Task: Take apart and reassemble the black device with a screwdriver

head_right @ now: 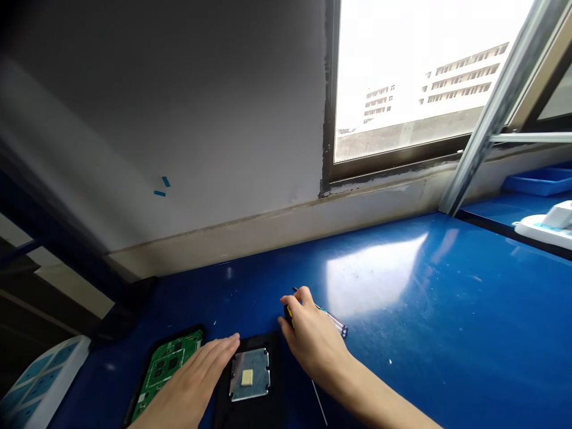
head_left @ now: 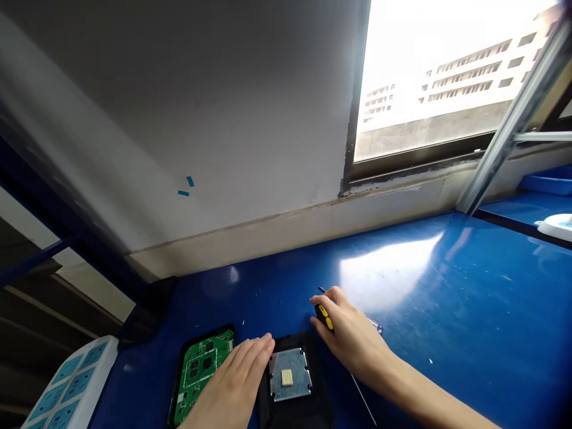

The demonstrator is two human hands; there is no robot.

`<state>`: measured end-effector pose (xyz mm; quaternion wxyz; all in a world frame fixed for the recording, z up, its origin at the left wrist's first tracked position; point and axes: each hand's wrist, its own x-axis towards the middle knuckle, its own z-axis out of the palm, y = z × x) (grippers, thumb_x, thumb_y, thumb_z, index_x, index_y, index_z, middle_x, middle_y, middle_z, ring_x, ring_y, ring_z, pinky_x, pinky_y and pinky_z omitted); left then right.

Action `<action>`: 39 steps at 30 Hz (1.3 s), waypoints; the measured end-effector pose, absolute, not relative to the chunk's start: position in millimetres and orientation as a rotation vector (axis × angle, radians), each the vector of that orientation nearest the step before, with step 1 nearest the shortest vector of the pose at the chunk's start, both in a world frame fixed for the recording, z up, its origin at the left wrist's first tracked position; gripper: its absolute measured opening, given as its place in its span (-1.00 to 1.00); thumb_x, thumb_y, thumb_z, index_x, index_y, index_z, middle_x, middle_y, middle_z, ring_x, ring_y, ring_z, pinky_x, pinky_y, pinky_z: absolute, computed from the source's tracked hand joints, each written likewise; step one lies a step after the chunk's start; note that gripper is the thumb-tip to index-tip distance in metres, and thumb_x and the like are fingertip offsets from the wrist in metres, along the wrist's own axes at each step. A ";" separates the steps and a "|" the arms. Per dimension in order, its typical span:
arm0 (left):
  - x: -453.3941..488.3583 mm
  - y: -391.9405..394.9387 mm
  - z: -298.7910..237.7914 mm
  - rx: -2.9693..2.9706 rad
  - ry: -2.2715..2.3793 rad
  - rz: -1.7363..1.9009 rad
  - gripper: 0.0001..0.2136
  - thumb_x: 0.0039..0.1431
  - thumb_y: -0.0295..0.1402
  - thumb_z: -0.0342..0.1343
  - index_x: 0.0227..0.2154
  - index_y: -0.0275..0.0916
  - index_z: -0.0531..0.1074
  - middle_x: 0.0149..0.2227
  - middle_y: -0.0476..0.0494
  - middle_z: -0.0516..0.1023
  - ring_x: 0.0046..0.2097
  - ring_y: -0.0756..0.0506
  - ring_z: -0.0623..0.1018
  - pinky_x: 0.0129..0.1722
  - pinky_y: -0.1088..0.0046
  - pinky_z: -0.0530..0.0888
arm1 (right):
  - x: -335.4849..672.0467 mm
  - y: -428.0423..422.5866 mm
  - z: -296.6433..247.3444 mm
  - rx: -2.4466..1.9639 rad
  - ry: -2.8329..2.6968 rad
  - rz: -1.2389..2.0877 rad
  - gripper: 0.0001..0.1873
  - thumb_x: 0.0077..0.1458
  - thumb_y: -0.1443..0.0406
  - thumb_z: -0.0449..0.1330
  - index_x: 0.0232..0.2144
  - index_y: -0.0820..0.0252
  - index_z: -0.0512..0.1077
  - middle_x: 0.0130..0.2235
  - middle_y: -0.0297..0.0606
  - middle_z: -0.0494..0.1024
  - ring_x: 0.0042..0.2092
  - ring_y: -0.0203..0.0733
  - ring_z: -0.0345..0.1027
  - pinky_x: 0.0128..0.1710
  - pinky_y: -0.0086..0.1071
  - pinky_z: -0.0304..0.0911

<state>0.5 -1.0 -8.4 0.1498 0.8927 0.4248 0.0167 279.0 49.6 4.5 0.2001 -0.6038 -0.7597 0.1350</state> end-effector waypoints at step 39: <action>67.3 -11.9 47.4 2.290 1.337 -0.051 0.08 -0.09 0.02 0.48 0.42 -0.21 0.06 0.41 -0.37 0.21 0.41 -0.41 0.21 0.35 -0.06 0.29 | 278.5 52.2 6.3 -1.781 -2.238 0.271 -0.71 0.35 0.25 0.01 -0.03 0.06 0.48 -0.01 -0.16 0.44 -0.28 -0.13 0.57 -0.43 -0.33 0.23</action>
